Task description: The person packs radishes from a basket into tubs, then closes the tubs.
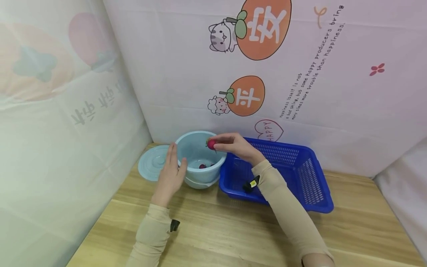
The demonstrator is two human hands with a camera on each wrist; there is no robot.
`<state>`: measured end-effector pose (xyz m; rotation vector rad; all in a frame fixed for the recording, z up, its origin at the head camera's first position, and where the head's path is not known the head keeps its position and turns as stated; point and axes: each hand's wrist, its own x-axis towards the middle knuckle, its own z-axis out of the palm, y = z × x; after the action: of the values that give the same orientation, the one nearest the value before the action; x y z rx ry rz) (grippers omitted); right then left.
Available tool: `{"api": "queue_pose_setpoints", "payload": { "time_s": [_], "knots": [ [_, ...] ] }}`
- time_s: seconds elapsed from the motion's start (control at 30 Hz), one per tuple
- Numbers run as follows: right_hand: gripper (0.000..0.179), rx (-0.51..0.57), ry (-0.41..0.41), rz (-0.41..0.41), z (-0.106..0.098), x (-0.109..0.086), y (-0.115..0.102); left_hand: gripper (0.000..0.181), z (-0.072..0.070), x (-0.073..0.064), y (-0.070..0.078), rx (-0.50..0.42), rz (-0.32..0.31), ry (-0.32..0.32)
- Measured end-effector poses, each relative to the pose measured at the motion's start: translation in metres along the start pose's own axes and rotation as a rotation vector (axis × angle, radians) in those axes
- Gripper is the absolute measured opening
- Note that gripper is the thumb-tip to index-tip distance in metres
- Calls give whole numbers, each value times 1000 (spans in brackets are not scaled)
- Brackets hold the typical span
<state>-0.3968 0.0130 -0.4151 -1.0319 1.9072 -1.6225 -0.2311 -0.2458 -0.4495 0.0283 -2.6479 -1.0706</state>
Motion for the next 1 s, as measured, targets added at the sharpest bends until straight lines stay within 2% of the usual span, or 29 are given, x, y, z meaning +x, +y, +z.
{"api": "queue_pose_setpoints", "payload": {
  "time_s": [0.27,0.47,0.6,0.73,0.87,1.0],
  "knots": [
    [36,-7,8,-23,4,3,-4,73,-2,2,2,-1,11,12],
    [34,-61,-27,-13,7,6,-8,73,-3,1,2,4,1,9],
    [33,-170,-84,27,7,9,-16,72,-3,1,2,-3,-5,6],
    [35,-285,-176,36,6,15,-24,72,-3,2,2,-6,-5,12],
    [35,-340,-267,41,6,22,-30,72,-2,2,0,-1,0,9],
    [35,-431,-328,81,8,28,-38,72,0,1,-2,-5,7,8]
  ]
}}
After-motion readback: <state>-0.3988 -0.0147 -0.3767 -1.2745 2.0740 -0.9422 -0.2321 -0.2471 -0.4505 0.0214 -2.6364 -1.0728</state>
